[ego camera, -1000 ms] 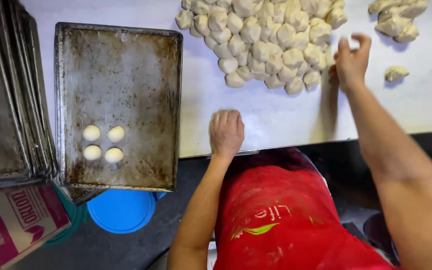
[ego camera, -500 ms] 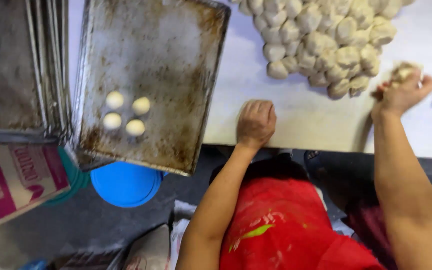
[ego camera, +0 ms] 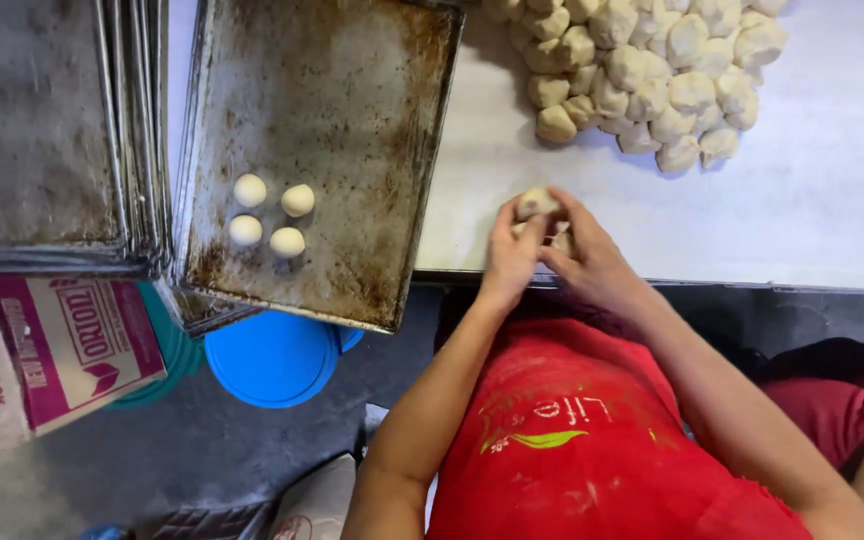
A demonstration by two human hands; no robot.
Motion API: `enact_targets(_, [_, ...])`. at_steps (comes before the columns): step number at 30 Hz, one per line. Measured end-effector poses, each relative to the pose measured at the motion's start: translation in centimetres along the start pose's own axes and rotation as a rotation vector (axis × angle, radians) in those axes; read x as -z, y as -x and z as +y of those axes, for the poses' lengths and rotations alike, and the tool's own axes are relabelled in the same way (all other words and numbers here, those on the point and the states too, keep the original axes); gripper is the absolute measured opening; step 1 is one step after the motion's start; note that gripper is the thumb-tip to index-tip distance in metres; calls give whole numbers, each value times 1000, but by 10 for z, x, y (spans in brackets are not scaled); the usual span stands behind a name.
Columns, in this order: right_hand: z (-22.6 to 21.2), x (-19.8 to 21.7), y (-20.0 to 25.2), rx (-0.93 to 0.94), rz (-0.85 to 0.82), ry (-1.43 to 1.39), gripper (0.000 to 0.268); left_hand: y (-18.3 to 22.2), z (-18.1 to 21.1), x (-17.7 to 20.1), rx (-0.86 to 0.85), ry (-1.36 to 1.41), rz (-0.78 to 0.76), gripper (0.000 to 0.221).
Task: Shaping small pieces of dough into uniform balls and arranging them in rows on baking trays.
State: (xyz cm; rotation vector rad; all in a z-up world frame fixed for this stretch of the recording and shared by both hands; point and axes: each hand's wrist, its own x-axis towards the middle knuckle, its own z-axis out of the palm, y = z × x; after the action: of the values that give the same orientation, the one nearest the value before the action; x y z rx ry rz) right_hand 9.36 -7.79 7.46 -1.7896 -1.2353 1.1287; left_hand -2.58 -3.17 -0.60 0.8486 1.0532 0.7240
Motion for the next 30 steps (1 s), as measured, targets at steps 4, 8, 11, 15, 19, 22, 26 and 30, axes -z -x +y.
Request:
enact_targets(4, [33, 67, -2, -46, -170, 281, 37, 1, 14, 38, 103, 198, 48, 42])
enact_targets(8, [5, 124, -35, 465, 273, 832, 76, -5, 20, 53, 176, 164, -77, 36])
enact_targets(11, [-39, 52, -55, 784, 79, 362, 55, -8, 15, 50, 133, 129, -100, 40])
enact_targets(15, [41, -19, -37, 662, -86, 386, 42, 16, 41, 56, 111, -181, -75, 64])
enact_targets(19, [72, 31, -4, 230, 239, 206, 31, 26, 31, 88, -697, -962, 158, 47])
enact_targets(22, [101, 40, 4, 422, 227, 598, 25, -12, 25, 90, -1020, -1264, 208, 30])
enact_targets(26, [102, 15, -89, 687, 291, 975, 40, -70, 46, 48, -1091, -1224, 224, 16])
enact_targets(30, [67, 3, -69, 577, 232, 1076, 35, -40, 45, 34, -1011, -1393, 317, 7])
